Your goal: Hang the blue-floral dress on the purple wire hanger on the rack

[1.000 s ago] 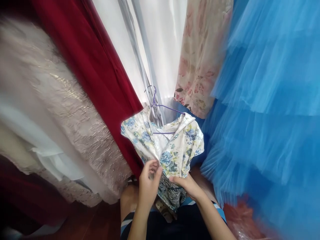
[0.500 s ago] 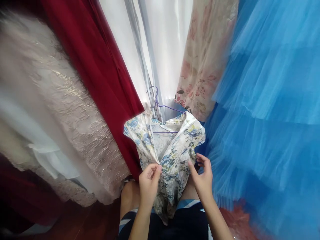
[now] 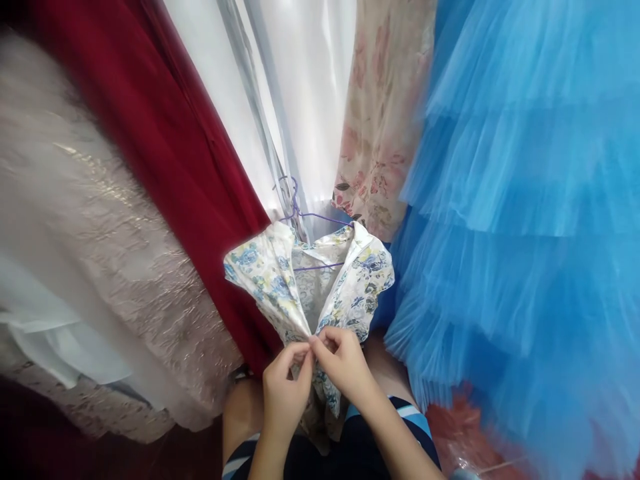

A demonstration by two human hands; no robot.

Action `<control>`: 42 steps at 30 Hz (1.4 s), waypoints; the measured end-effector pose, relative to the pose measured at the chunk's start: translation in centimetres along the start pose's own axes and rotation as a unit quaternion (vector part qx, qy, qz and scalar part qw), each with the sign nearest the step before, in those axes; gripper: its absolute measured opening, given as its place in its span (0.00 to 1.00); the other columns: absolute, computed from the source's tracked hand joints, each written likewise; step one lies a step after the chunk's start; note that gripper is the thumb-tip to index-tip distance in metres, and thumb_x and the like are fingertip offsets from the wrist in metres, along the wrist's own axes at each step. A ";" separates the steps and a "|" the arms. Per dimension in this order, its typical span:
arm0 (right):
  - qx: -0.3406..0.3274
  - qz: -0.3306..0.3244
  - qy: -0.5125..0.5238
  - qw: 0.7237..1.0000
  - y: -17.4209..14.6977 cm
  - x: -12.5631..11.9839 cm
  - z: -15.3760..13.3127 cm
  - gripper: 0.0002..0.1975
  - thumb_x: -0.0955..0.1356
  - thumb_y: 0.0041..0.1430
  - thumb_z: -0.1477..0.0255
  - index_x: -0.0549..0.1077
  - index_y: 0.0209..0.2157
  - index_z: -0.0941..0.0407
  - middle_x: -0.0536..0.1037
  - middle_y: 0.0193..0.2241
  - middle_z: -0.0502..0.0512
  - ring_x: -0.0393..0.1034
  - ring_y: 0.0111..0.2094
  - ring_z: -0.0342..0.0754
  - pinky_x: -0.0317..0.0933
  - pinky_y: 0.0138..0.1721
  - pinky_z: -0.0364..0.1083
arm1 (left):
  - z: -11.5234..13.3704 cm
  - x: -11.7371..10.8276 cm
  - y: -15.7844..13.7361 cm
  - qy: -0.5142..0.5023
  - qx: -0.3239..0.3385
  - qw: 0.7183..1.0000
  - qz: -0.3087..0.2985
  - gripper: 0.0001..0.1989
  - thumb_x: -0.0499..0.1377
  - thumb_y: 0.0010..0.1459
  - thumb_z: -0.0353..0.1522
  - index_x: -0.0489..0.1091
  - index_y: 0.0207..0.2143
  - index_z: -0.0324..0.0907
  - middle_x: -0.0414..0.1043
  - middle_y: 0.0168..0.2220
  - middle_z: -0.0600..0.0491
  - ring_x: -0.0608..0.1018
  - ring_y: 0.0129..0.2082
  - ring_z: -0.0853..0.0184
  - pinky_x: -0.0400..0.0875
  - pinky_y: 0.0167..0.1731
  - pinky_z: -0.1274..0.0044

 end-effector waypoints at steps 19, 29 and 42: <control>0.140 -0.063 0.166 0.974 -0.7 1.3 3.4 0.14 0.68 0.58 0.62 0.71 0.25 0.58 0.66 0.14 0.45 0.50 0.15 0.38 0.42 0.19 0.41 | -3.1 2.5 -0.7 0.015 -0.088 0.996 -0.027 0.05 0.55 0.62 0.29 0.65 0.32 0.44 0.72 0.28 0.56 0.76 0.29 0.68 0.68 0.33 0.79; 0.037 -0.047 0.111 0.992 10.8 -1.3 -6.2 0.15 0.70 0.54 0.64 0.74 0.20 0.59 0.66 0.11 0.46 0.49 0.12 0.36 0.39 0.15 0.41 | -0.9 2.6 1.0 0.176 -0.060 0.981 -0.050 0.07 0.56 0.52 0.25 0.62 0.27 0.45 0.65 0.22 0.57 0.71 0.23 0.66 0.62 0.27 0.76; -0.012 0.028 0.143 0.989 15.8 -3.0 -9.7 0.09 0.68 0.55 0.70 0.73 0.24 0.59 0.67 0.12 0.46 0.53 0.13 0.36 0.45 0.15 0.39 | -0.8 5.6 3.1 0.166 -0.045 0.969 -0.176 0.05 0.55 0.57 0.25 0.67 0.31 0.44 0.72 0.27 0.52 0.76 0.27 0.63 0.65 0.28 0.75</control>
Point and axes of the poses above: each hand's wrist, its own y-axis towards the middle knuckle, its own x-axis out of the palm, z = x × y, the point moved 10 cm from there along y, towards the middle knuckle
